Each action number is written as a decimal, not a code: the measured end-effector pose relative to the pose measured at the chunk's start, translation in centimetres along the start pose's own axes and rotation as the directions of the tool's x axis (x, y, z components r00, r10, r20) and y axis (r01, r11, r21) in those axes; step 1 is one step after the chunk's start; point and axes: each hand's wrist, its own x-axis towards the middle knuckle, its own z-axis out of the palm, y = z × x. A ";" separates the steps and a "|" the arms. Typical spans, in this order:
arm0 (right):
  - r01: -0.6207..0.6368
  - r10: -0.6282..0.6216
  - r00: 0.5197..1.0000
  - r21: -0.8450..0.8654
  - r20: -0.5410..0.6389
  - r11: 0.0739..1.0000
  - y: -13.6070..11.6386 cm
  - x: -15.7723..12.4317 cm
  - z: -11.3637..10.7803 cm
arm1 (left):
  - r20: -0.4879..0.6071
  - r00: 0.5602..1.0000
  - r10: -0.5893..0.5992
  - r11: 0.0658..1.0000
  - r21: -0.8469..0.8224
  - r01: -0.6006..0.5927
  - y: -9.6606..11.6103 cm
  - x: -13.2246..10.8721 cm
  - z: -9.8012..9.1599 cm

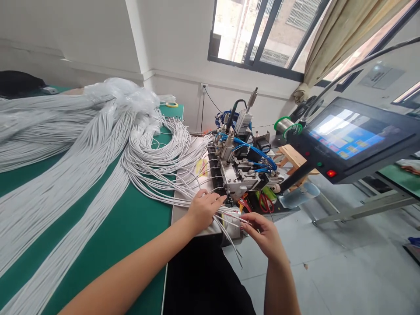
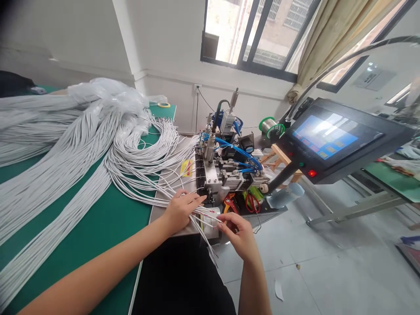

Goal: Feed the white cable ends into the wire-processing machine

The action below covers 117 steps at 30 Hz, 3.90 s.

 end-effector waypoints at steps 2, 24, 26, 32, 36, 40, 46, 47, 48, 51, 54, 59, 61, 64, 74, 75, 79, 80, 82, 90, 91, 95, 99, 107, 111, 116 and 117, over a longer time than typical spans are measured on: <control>0.034 -0.033 0.999 0.007 -0.037 0.999 -0.2 0.1 0.3 | -0.003 1.000 0.017 1.000 -0.011 -0.017 -0.1 -0.1 0.1; -0.066 0.163 0.952 0.348 -0.258 0.935 -0.2 4.6 3.7 | -0.135 0.980 -0.145 0.987 -0.086 0.134 0.3 0.3 -0.2; -0.089 0.192 0.948 0.365 -0.255 0.927 -0.3 5.0 3.7 | -0.123 0.985 -0.118 0.992 -0.070 0.110 0.3 0.3 -0.1; -0.116 0.210 0.951 0.366 -0.229 0.923 0.1 5.4 3.4 | -0.070 0.995 -0.072 0.997 -0.042 0.069 0.3 0.4 0.2; -0.140 0.202 0.969 0.353 -0.145 0.925 0.5 5.0 3.0 | -0.008 0.998 -0.060 0.998 -0.007 0.060 0.3 0.4 0.5; -0.182 0.211 0.977 0.403 -0.029 0.897 0.9 4.6 2.3 | 0.042 0.998 -0.056 0.998 0.041 0.054 0.4 0.6 0.4; -0.168 0.177 0.984 0.234 -0.016 0.958 1.5 5.0 1.4 | 0.074 0.996 -0.045 0.998 0.055 0.041 0.5 0.8 0.4; -0.160 0.170 0.985 0.174 -0.041 0.972 1.7 5.1 1.4 | 0.076 0.997 -0.034 0.998 0.052 0.030 0.5 0.9 0.5; -0.152 0.160 0.985 0.111 -0.069 0.982 1.9 5.3 1.3 | 0.081 0.996 -0.021 0.999 0.050 0.017 0.5 0.9 0.5; -0.115 0.109 0.987 -0.043 -0.119 0.992 2.3 5.6 1.5 | 0.106 0.994 0.000 0.998 0.061 -0.007 0.5 1.0 0.7; -0.045 0.031 0.994 -0.136 -0.102 0.990 2.3 5.9 1.6 | 0.122 0.993 -0.006 0.997 0.081 -0.004 0.5 1.1 0.7; 0.033 -0.045 0.996 -0.157 -0.075 0.987 2.6 6.6 1.8 | 0.125 0.991 -0.044 0.994 0.102 0.031 0.5 1.1 0.8; 0.027 -0.030 0.999 -0.080 -0.035 0.996 3.2 7.0 1.9 | 0.135 0.989 -0.059 0.994 0.103 0.045 0.5 1.0 0.8; -0.012 0.010 1.000 0.099 0.023 0.995 4.2 7.5 2.3 | 0.182 0.981 -0.073 0.993 0.103 0.055 0.6 1.1 0.6; -0.219 0.223 0.973 0.497 0.054 0.839 4.6 7.8 3.8 | 0.286 0.954 -0.091 0.991 0.121 0.058 1.0 1.7 0.3; -0.220 0.229 0.972 0.510 0.046 0.832 4.5 7.7 3.9 | 0.279 0.956 -0.092 0.991 0.116 0.061 1.0 1.7 0.3; -0.209 0.245 0.969 0.500 -0.008 0.840 4.8 7.0 4.0 | 0.194 0.979 -0.065 0.993 0.105 0.045 0.7 1.3 0.6; -0.205 0.245 0.969 0.484 -0.021 0.851 4.9 6.8 4.0 | 0.162 0.986 -0.048 0.993 0.112 0.030 0.6 1.1 0.7; -0.188 0.233 0.971 0.446 -0.047 0.875 4.9 6.2 3.8 | 0.101 0.995 -0.012 0.991 0.131 -0.001 0.5 0.8 0.8; -0.161 0.193 0.978 0.301 -0.077 0.940 3.6 3.9 1.4 | 0.036 0.999 -0.028 0.988 0.152 0.023 0.5 0.2 0.7; -0.156 0.185 0.980 0.286 -0.077 0.946 3.3 3.6 1.0 | 0.047 0.998 -0.042 0.988 0.152 0.035 0.5 0.2 0.7; -0.118 0.121 0.993 0.225 0.000 0.967 2.1 2.3 -0.6 | 0.063 0.994 -0.084 0.987 0.139 0.075 0.5 0.2 0.5; -0.052 0.035 0.986 0.106 0.161 0.993 0.5 1.3 -1.7 | 0.069 0.992 -0.104 0.987 0.129 0.094 0.6 0.3 0.5; 0.000 0.014 0.976 -0.066 0.216 0.998 -1.0 0.7 -1.6 | 0.089 0.990 -0.110 0.991 0.080 0.103 0.5 0.4 0.4; 0.004 0.013 0.982 -0.093 0.189 0.996 -1.1 0.7 -1.6 | 0.108 0.987 -0.117 0.991 0.075 0.109 0.5 0.4 0.3; 0.011 0.006 0.984 -0.098 0.176 0.995 -0.9 0.9 -1.5 | 0.122 0.986 -0.116 0.992 0.063 0.109 0.4 0.4 0.4; 0.008 0.009 0.984 -0.099 0.176 0.995 -0.8 0.9 -1.4 | 0.125 0.986 -0.115 0.992 0.063 0.108 0.4 0.4 0.5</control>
